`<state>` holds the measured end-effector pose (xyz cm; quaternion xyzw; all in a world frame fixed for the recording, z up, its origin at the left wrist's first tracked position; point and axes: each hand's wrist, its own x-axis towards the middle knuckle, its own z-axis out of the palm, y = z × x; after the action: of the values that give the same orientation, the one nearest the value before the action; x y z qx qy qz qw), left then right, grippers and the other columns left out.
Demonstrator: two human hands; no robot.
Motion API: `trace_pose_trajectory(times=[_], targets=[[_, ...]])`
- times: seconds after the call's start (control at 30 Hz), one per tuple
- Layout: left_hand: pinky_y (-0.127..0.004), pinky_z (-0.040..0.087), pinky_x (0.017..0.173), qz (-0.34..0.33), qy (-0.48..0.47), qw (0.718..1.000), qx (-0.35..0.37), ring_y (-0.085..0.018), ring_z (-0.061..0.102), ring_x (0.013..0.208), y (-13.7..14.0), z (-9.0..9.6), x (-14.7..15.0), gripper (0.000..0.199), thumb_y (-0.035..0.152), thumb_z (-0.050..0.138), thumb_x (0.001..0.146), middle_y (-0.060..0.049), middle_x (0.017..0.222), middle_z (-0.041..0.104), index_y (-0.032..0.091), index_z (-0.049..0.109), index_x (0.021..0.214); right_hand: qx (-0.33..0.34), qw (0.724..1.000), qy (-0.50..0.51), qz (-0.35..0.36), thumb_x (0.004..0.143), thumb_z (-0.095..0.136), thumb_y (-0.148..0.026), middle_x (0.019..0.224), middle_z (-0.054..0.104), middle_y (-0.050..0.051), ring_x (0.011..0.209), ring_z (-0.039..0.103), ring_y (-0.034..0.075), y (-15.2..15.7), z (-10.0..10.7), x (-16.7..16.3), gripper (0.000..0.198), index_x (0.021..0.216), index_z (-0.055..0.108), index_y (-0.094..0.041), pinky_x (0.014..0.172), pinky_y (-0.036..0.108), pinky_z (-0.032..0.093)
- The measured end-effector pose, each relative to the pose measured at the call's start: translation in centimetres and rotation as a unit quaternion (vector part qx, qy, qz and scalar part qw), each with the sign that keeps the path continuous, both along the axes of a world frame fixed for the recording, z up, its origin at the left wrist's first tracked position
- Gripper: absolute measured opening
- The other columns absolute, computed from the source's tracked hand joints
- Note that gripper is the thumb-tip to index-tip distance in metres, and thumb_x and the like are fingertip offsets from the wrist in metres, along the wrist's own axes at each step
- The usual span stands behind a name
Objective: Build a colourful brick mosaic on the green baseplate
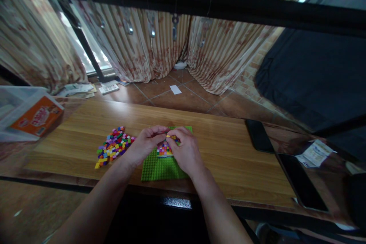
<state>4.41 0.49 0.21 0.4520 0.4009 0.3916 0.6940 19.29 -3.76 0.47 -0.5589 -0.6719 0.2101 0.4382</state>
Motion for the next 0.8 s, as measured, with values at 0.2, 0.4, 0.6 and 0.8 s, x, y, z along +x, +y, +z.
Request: trace_pose_trajectory(times=[0.2, 0.4, 0.6, 0.8], targets=[[-0.022, 0.042, 0.060, -0.051, 0.005, 0.999, 0.020, -0.010, 0.059, 0.062, 0.0, 0.1, 0.1, 0.019, 0.021, 0.073, 0.071, -0.002, 0.075, 0.071, 0.015, 0.070, 0.089, -0.020, 1.000, 0.005, 0.020, 0.087, 0.059, -0.024, 0.082, 0.070, 0.001, 0.074, 0.064, 0.016, -0.3, 0.0, 1.2, 0.013, 0.085, 0.072, -0.024, 0.070, 0.029, 0.050], [-0.022, 0.042, 0.056, 0.026, 0.040, 0.999, 0.016, -0.011, 0.058, 0.058, 0.4, 0.7, -0.5, 0.019, 0.023, 0.075, 0.068, -0.002, 0.070, 0.070, 0.014, 0.072, 0.085, -0.049, 0.995, 0.052, -0.063, 0.086, 0.058, -0.032, 0.097, 0.077, 0.005, 0.088, 0.070, 0.022, 0.1, -0.9, 4.1, 0.021, 0.095, 0.075, -0.024, 0.083, 0.037, 0.054], [-0.022, 0.038, 0.053, 0.118, 0.082, 0.989, 0.018, -0.011, 0.056, 0.056, 1.2, 0.5, -1.7, 0.014, 0.019, 0.070, 0.068, -0.001, 0.062, 0.069, 0.013, 0.071, 0.081, -0.128, 0.988, 0.063, -0.066, 0.082, 0.060, -0.032, 0.076, 0.075, 0.002, 0.069, 0.068, 0.020, 0.2, -2.3, 4.9, 0.017, 0.087, 0.074, -0.023, 0.066, 0.034, 0.052], [-0.023, 0.036, 0.052, 0.130, 0.104, 0.986, -0.001, -0.012, 0.056, 0.054, 1.4, 0.0, -2.0, 0.010, 0.019, 0.070, 0.067, -0.001, 0.060, 0.068, 0.015, 0.069, 0.076, -0.112, 0.991, 0.057, -0.049, 0.082, 0.062, -0.029, 0.086, 0.077, 0.003, 0.080, 0.070, 0.021, 0.4, -2.5, 3.5, 0.014, 0.083, 0.075, -0.024, 0.079, 0.037, 0.052]])
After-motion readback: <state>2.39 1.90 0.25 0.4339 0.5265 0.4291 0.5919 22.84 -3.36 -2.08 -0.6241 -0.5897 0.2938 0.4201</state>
